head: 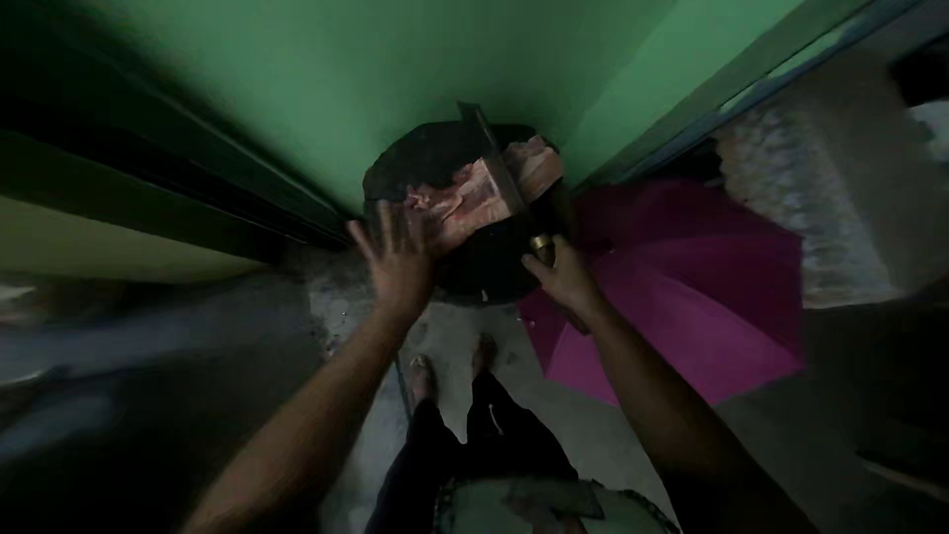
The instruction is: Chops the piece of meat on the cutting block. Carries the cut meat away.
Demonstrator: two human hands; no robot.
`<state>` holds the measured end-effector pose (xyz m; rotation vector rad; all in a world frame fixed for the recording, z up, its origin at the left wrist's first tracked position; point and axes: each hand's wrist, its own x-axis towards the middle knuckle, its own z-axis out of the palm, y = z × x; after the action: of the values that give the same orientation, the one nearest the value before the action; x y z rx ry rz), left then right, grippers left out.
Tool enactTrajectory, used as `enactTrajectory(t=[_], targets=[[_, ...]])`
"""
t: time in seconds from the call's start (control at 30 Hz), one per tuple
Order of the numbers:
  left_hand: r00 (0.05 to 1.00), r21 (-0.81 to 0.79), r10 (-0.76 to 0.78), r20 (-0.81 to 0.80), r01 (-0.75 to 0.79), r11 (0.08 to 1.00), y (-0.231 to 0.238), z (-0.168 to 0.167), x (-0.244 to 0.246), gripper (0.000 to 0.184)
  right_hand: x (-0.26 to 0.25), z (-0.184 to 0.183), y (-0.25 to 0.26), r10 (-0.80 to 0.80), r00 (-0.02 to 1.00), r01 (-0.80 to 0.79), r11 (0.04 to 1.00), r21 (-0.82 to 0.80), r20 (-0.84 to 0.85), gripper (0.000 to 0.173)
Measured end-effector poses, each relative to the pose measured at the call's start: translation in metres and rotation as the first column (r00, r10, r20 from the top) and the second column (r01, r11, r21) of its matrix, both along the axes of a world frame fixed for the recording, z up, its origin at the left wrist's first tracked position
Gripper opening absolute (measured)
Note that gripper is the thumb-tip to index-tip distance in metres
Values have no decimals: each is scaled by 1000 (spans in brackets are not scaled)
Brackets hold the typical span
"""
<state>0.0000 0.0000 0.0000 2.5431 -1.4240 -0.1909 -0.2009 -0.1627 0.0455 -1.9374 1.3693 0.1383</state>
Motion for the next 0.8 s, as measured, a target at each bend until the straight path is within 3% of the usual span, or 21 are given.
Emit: enactTrajectory(t=[0.17,0.27,0.4,0.5,0.63,0.8], targets=[[1000,33,-21,23,21,999,-43,-33,-8,59,-15,-27,8,-10,990,22,996,-89,138,49],[998,25,-51,34,50,998,-49,-32,7,54,-14,-12,16,-33,975,60,992,-114,220,47],[998,112,-62,13,60,992,-54,-29,19,60,-6,12,19,-40,970,76,986,-146,238,47],[998,149,-63,31,58,987,-53,-33,20,65,2,7,19,-64,992,73,994,-77,111,50],[995,118,-92,26,88,989,-46,-39,24,101,3,-8,19,-54,998,54,998,-11,-15,50],[994,88,-73,-84,81,993,-41,-26,32,91,0,30,32,-46,994,49,999,-23,101,46]])
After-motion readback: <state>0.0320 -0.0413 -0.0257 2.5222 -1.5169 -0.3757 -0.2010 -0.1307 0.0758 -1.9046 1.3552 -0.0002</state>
